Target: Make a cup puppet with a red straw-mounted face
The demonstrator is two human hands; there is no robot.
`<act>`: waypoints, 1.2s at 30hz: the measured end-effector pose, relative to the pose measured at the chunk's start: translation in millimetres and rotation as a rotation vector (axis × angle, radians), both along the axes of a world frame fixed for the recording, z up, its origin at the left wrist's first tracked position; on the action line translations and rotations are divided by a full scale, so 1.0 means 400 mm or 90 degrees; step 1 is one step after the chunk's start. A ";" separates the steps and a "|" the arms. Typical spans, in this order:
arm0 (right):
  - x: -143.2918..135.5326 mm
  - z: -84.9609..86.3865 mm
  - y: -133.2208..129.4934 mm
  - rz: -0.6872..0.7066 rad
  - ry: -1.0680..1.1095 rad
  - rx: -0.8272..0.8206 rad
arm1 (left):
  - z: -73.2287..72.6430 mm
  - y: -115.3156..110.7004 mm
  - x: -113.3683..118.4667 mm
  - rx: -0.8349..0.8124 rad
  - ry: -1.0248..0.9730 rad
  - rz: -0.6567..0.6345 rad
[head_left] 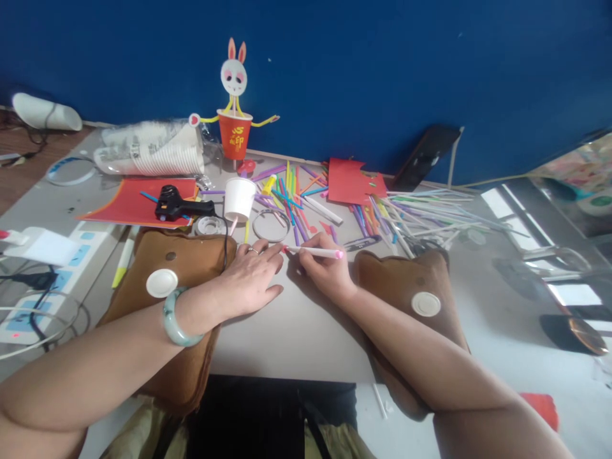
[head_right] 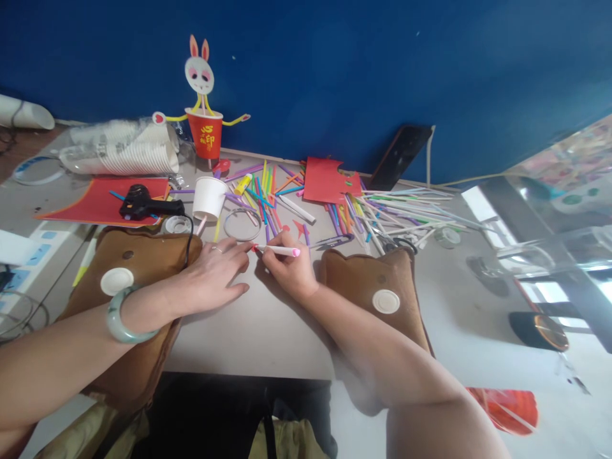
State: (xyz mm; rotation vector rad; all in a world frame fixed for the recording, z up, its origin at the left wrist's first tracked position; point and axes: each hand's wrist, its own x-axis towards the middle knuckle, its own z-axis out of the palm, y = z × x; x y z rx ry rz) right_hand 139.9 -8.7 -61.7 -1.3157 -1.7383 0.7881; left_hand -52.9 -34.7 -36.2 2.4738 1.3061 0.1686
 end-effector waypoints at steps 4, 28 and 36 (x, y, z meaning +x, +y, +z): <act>-0.001 0.002 0.000 -0.001 -0.009 0.006 | -0.002 -0.001 -0.001 0.006 -0.001 -0.001; 0.001 0.004 0.002 0.022 -0.035 0.040 | 0.000 -0.002 0.004 0.012 0.011 -0.002; 0.001 0.004 -0.001 0.010 -0.037 0.032 | -0.005 -0.003 0.002 0.029 0.015 -0.005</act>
